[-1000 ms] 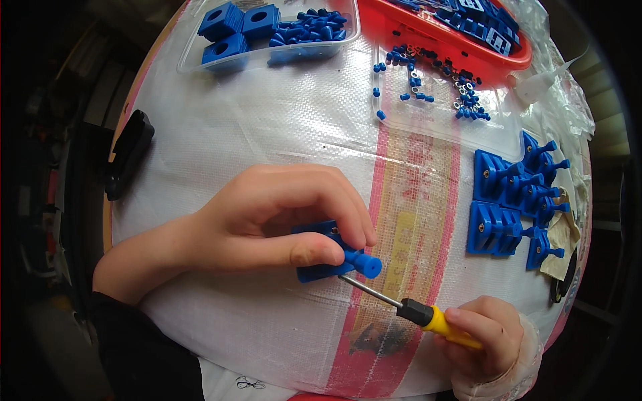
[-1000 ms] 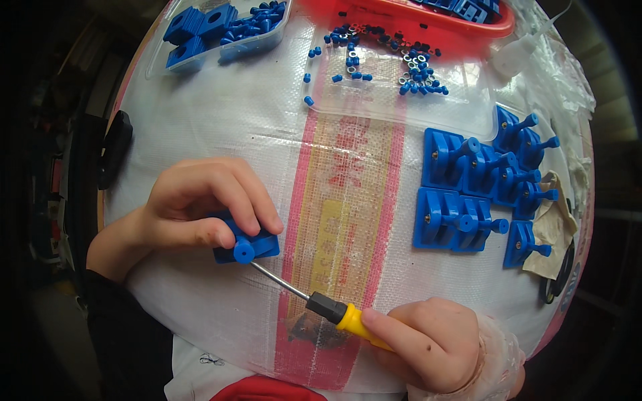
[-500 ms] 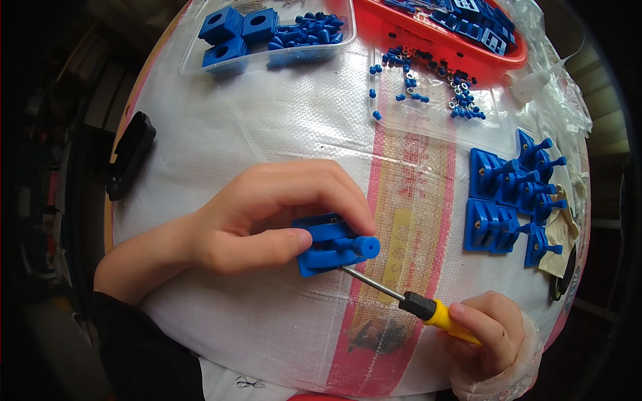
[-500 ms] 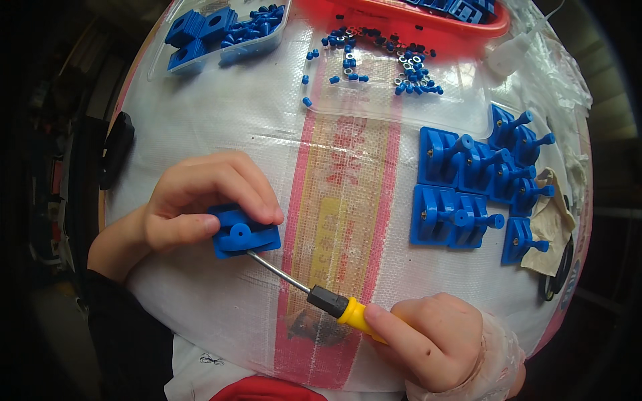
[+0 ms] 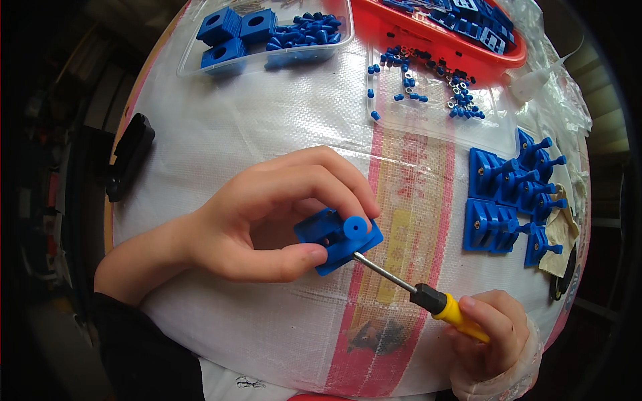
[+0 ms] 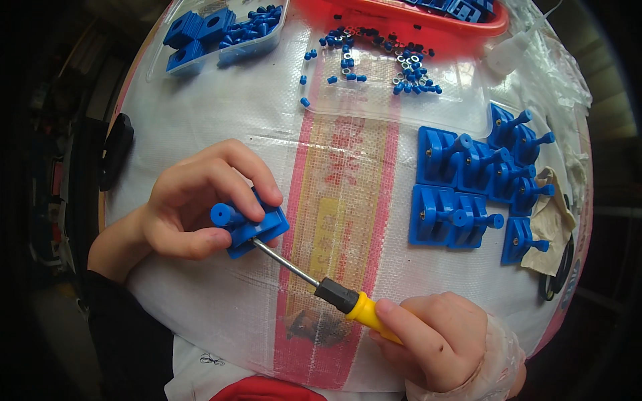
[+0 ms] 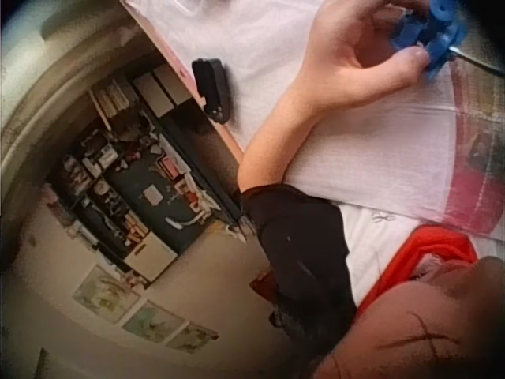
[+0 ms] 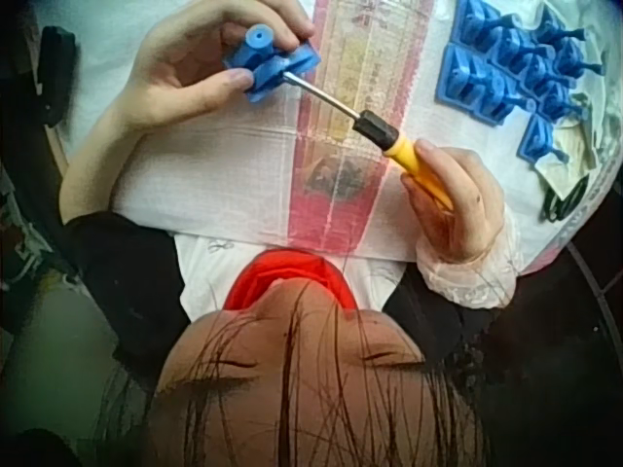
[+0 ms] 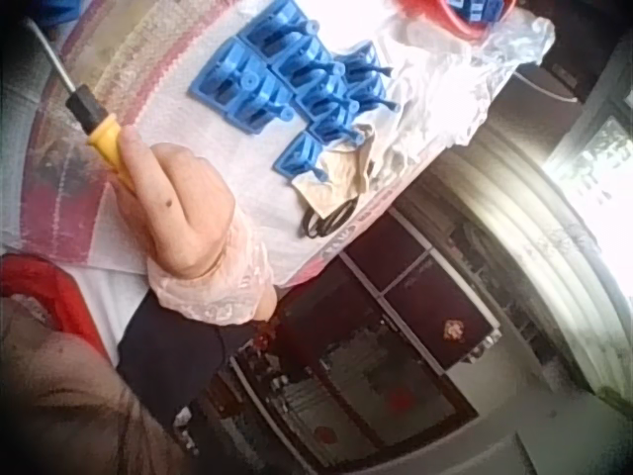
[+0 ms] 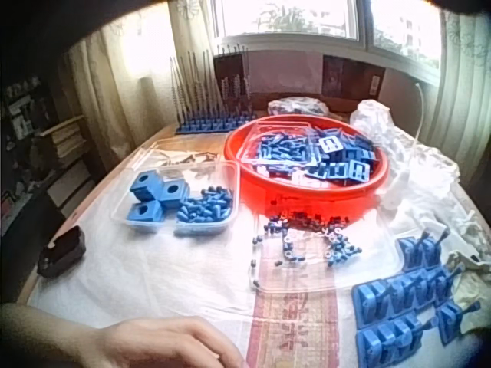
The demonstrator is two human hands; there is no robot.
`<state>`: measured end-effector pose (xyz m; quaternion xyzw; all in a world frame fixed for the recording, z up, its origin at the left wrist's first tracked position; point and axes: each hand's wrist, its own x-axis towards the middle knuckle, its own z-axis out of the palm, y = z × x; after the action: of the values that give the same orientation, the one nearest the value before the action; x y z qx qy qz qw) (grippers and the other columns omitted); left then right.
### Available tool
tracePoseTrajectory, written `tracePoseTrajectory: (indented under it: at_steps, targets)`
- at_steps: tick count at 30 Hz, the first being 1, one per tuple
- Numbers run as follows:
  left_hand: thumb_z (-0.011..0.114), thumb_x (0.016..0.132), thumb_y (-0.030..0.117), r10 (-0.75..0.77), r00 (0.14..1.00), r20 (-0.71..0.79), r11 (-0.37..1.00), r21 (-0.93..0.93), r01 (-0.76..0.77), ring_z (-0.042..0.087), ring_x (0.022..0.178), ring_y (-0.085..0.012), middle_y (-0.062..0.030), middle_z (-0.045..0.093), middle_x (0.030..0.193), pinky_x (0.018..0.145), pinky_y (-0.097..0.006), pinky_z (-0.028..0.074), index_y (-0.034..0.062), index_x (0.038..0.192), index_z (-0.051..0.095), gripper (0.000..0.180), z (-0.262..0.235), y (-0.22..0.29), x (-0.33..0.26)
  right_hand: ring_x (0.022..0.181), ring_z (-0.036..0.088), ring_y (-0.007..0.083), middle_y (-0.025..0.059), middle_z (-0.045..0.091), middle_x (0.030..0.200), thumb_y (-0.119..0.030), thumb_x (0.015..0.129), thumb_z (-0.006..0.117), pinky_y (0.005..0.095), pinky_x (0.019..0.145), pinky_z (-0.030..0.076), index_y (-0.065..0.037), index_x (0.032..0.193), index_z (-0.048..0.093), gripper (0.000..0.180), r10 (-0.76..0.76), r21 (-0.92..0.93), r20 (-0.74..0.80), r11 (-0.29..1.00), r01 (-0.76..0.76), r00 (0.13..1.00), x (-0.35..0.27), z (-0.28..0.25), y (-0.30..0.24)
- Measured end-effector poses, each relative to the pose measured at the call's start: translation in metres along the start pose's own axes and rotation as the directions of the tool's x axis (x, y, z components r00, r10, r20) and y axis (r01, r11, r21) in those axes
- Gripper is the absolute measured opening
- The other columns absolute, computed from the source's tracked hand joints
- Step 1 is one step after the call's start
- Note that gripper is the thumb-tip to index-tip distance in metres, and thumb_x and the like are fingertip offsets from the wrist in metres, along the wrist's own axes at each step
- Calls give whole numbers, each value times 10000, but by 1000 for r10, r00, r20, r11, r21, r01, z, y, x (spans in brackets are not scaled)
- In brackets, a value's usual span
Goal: Manually assemble blue plastic components using a screwdriver and small pins.
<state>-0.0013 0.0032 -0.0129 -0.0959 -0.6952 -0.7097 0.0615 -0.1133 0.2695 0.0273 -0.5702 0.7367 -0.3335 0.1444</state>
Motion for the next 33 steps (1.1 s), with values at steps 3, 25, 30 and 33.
tracePoseTrajectory:
  at_steps: [3, 25, 30, 33]
  targets:
    - [619, 708, 59, 73, 997, 35, 996, 44, -74, 562, 947, -216, -167, 553, 1014, 799, -281, 478, -2, 958, 592, 259, -3, -3, 1, 600, 543, 234, 131, 566, 727, -31, 646, 688, 310, 545, 417, -47, 1061, 517, 449, 27, 20, -23, 999, -26, 999, 0, 0, -1]
    - [684, 714, -73, 235, 967, 100, 960, 130, -247, 646, 858, -251, -198, 611, 985, 769, -331, 553, -10, 874, 645, 176, -3, 1, 0, 547, 531, 154, 127, 563, 733, -168, 754, 645, 239, 506, 396, 45, 1013, 536, 352, 273, 493, 57, 828, -265, 960, -5, 3, 8]
    - [695, 710, -61, 236, 966, 102, 952, 174, -251, 648, 857, -243, -197, 622, 978, 772, -310, 545, -4, 871, 648, 177, -4, 5, 0, 563, 538, 150, 132, 563, 765, -153, 754, 647, 235, 513, 396, 60, 1011, 534, 353, 479, 614, 61, 673, -411, 876, -5, 5, -4]
    - [702, 707, -52, 239, 965, 106, 945, 205, -256, 648, 859, -239, -193, 627, 972, 769, -298, 540, 1, 866, 650, 176, -4, 4, 1, 556, 538, 167, 135, 565, 734, -131, 743, 651, 250, 505, 393, 52, 1034, 525, 366, 217, 397, -8, 897, -196, 976, -5, 6, 5]
